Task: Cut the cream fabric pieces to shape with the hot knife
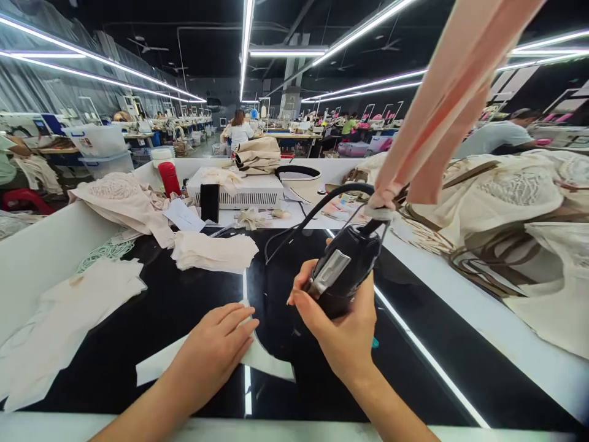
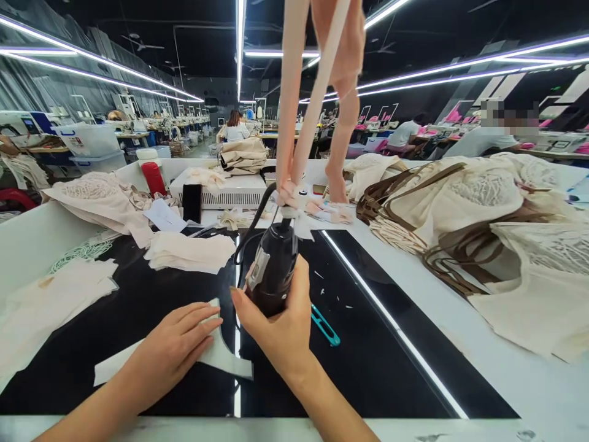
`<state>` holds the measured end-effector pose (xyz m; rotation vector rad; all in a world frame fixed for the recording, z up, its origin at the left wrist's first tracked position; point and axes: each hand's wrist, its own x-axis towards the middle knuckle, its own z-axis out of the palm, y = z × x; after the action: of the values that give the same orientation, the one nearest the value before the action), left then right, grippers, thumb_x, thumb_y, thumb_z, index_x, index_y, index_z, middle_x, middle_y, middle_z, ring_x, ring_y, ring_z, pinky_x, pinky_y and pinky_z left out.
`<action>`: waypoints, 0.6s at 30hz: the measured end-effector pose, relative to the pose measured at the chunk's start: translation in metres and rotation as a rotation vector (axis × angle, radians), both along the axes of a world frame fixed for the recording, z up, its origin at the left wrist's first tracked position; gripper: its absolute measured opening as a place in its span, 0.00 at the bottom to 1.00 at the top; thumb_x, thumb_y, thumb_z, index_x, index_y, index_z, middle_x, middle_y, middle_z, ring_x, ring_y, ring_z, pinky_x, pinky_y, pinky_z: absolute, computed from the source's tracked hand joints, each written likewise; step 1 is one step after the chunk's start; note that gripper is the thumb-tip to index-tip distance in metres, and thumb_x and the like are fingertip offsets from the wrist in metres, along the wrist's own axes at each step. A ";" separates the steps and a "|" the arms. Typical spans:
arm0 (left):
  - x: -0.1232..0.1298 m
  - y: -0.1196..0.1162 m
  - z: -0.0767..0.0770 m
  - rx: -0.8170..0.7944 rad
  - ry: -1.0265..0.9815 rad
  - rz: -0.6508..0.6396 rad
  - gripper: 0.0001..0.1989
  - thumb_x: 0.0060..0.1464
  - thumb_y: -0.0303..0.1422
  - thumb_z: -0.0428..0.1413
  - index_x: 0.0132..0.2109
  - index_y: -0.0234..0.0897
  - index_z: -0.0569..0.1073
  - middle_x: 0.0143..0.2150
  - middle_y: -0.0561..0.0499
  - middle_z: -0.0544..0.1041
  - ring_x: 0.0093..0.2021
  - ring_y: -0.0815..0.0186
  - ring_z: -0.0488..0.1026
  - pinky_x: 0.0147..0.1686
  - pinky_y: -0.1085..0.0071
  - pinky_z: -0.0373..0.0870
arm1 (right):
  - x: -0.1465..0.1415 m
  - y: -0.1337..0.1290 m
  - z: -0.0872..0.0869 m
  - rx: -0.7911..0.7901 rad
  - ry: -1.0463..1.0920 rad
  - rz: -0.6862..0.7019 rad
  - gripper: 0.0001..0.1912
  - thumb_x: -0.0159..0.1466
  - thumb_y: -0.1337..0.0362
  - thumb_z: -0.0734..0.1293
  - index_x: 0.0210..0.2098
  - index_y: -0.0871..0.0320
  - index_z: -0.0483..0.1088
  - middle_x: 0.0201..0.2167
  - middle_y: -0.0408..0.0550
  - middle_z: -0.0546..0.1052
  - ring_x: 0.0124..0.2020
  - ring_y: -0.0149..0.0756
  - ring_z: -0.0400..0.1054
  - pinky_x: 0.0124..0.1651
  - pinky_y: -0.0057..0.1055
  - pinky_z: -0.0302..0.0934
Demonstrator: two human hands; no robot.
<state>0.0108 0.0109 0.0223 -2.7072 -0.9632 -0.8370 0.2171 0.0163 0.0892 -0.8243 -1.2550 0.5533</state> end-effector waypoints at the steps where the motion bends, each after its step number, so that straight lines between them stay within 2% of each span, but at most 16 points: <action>1: 0.003 -0.004 0.003 -0.009 -0.017 -0.036 0.14 0.74 0.29 0.44 0.56 0.34 0.74 0.55 0.44 0.79 0.56 0.58 0.76 0.54 0.60 0.78 | -0.001 -0.004 0.002 -0.002 0.021 0.015 0.21 0.60 0.63 0.76 0.49 0.48 0.66 0.34 0.40 0.74 0.26 0.33 0.71 0.29 0.32 0.72; 5: 0.016 -0.019 0.009 -0.047 -0.056 -0.198 0.13 0.74 0.29 0.45 0.52 0.34 0.74 0.45 0.47 0.80 0.45 0.61 0.78 0.46 0.64 0.79 | -0.003 -0.017 0.005 -0.003 0.106 0.067 0.18 0.63 0.63 0.74 0.47 0.47 0.65 0.33 0.40 0.74 0.26 0.33 0.71 0.27 0.32 0.73; 8: 0.022 -0.025 0.007 -0.044 -0.034 -0.276 0.10 0.73 0.29 0.49 0.51 0.33 0.74 0.42 0.48 0.79 0.44 0.61 0.77 0.48 0.64 0.78 | -0.004 -0.023 0.005 -0.006 0.128 0.096 0.17 0.63 0.62 0.74 0.46 0.48 0.64 0.33 0.40 0.74 0.26 0.33 0.71 0.26 0.31 0.72; 13: 0.024 -0.024 0.001 -0.020 0.037 -0.293 0.10 0.71 0.33 0.53 0.53 0.33 0.74 0.42 0.48 0.78 0.45 0.62 0.76 0.53 0.64 0.75 | -0.006 -0.026 0.002 0.024 0.139 0.143 0.17 0.64 0.61 0.74 0.47 0.48 0.64 0.33 0.41 0.73 0.26 0.32 0.70 0.25 0.30 0.72; 18: 0.023 -0.023 0.001 -0.053 0.070 -0.276 0.16 0.73 0.40 0.50 0.55 0.33 0.73 0.45 0.47 0.78 0.47 0.61 0.75 0.54 0.62 0.74 | -0.007 -0.026 0.001 0.014 0.139 0.154 0.18 0.64 0.63 0.74 0.48 0.48 0.64 0.33 0.40 0.74 0.25 0.33 0.70 0.24 0.30 0.72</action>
<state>0.0337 -0.0119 0.0237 -2.9378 -0.6151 -0.7628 0.2103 -0.0092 0.0903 -0.6686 -1.1987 0.7130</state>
